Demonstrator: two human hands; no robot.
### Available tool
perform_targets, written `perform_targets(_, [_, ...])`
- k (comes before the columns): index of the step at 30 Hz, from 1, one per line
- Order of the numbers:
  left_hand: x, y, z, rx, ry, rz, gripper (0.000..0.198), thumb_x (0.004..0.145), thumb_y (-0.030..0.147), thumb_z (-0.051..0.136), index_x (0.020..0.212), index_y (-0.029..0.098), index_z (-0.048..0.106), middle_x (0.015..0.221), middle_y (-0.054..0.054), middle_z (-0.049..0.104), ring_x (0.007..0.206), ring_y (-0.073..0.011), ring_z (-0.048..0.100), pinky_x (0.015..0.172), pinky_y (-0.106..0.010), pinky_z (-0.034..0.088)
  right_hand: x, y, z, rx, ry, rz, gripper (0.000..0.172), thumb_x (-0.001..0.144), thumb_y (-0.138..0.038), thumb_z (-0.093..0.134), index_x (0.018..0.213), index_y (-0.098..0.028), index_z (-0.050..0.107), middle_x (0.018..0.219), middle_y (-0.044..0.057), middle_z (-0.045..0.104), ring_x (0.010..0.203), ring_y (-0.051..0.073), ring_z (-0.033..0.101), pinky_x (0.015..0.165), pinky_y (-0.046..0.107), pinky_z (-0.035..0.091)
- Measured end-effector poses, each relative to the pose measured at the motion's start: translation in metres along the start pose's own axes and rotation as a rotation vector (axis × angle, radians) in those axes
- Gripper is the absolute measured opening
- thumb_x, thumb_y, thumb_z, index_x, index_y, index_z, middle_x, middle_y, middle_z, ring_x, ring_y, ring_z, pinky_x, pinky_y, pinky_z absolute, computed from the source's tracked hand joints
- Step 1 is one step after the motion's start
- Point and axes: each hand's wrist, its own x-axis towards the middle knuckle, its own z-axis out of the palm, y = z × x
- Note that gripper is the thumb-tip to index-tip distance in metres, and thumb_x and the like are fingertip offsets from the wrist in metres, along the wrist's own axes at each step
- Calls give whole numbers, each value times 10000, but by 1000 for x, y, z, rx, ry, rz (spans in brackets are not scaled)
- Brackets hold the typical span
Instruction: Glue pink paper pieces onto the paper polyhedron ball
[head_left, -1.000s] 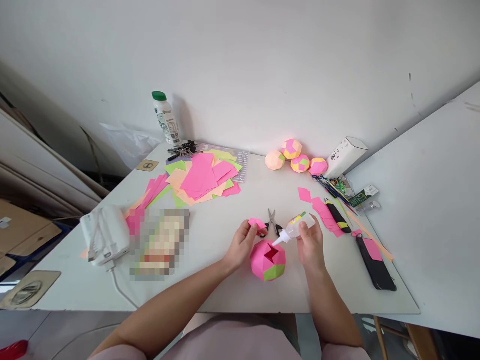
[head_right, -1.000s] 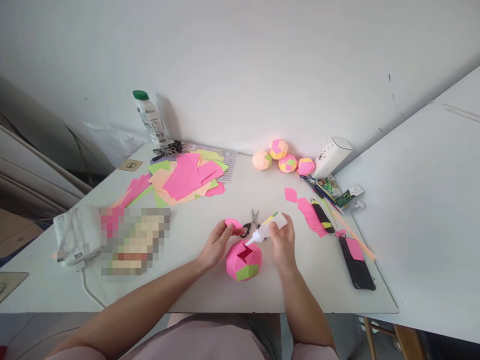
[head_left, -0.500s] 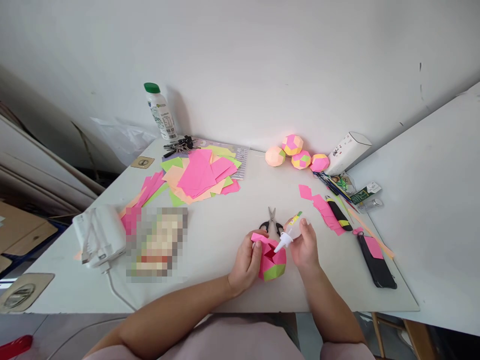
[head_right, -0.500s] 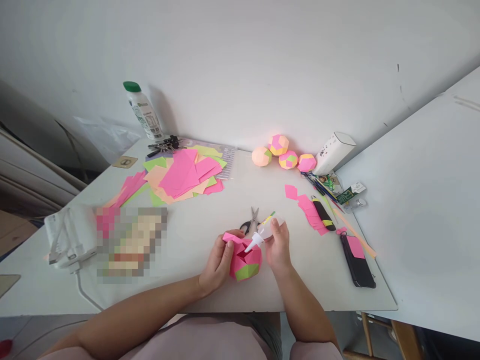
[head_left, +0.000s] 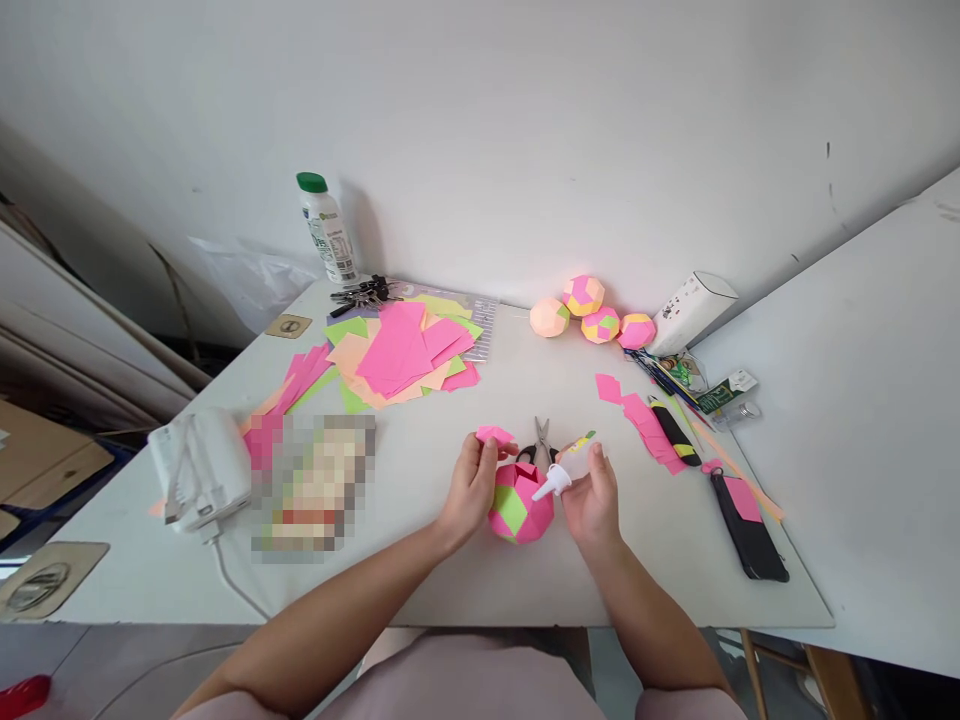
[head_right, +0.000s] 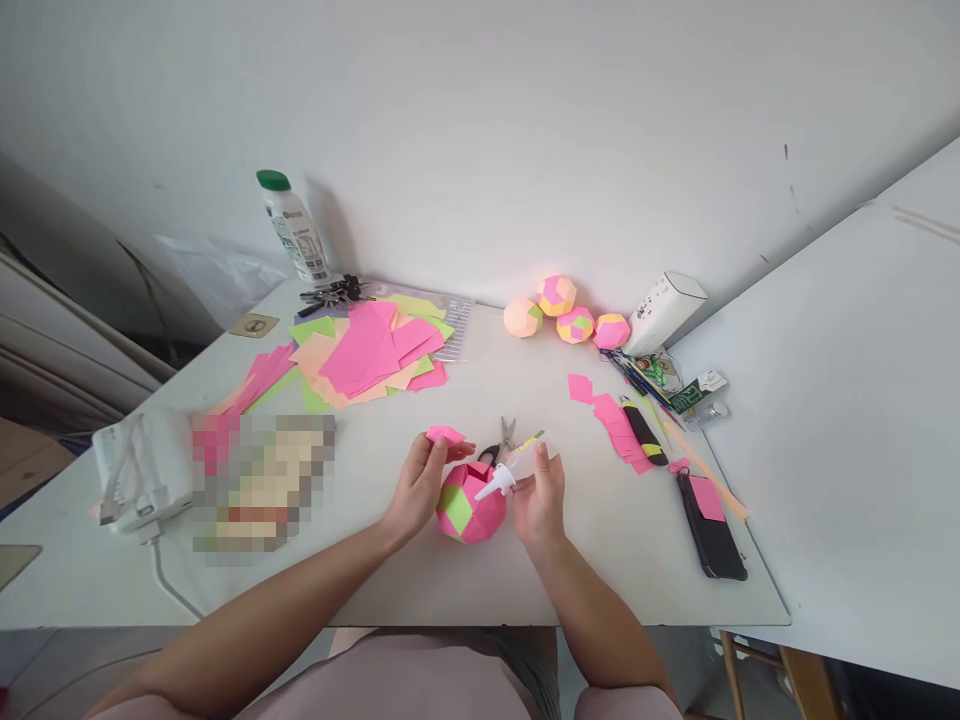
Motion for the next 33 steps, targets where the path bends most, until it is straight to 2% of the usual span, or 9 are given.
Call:
perform_targets(4, [-11, -2, 6, -60, -106, -56, 342, 938, 511, 354, 997, 214, 513, 1032, -69, 648, 952, -179, 632, 828, -335, 510, -1, 1, 1, 71, 7, 11, 265, 801, -473, 639, 761, -215, 598, 638, -17, 573, 563, 117, 523, 495, 247, 411])
perform_targets(8, [-19, -6, 10, -55, -98, -2, 344, 935, 503, 370, 990, 202, 527, 1004, -85, 646, 917, -179, 624, 855, -343, 496, 0, 4, 2, 155, 51, 117, 246, 831, -456, 609, 751, -224, 601, 638, -22, 575, 577, 121, 538, 520, 255, 426])
perform_targets(13, [-15, -8, 7, -79, -82, 35, 339, 941, 489, 366, 978, 195, 530, 966, -82, 647, 893, -184, 624, 844, -352, 491, -3, 6, 3, 163, 45, 124, 263, 828, -471, 602, 742, -223, 598, 638, -18, 581, 570, 131, 530, 520, 264, 426])
perform_targets(17, [-9, -8, 2, -76, -149, 33, 329, 944, 480, 369, 957, 190, 523, 938, -79, 651, 829, -178, 622, 781, -331, 495, -3, 4, 1, 93, 31, 108, 302, 823, -495, 592, 741, -204, 589, 630, -8, 574, 558, 134, 524, 517, 268, 432])
perform_targets(20, [-10, -9, 1, -51, -224, 60, 323, 949, 472, 356, 961, 192, 517, 919, -75, 646, 777, -169, 607, 748, -320, 491, -1, 0, -4, -4, 44, -60, 292, 803, -500, 609, 789, -210, 580, 685, -5, 565, 614, 144, 545, 542, 278, 455])
perform_targets(26, [-16, -14, 1, 60, -358, 243, 322, 969, 428, 308, 1027, 189, 516, 868, -71, 608, 743, -170, 573, 747, -323, 480, 4, -10, -17, -354, -36, -595, 312, 768, -454, 650, 958, -246, 516, 794, 9, 560, 688, 170, 564, 606, 333, 496])
perform_targets(30, [-17, -17, 0, 73, -396, 309, 295, 980, 388, 291, 1062, 186, 489, 936, -86, 616, 762, -166, 570, 753, -323, 477, 2, -15, -20, -504, -213, -795, 344, 777, -434, 639, 1027, -244, 497, 794, 27, 571, 685, 189, 580, 602, 354, 495])
perform_targets(33, [-16, -19, 0, 72, -396, 319, 283, 983, 369, 288, 1068, 186, 486, 969, -95, 619, 789, -167, 577, 764, -323, 476, 2, -19, -21, -566, -305, -871, 342, 781, -412, 639, 1043, -248, 493, 803, 32, 573, 657, 184, 564, 571, 344, 473])
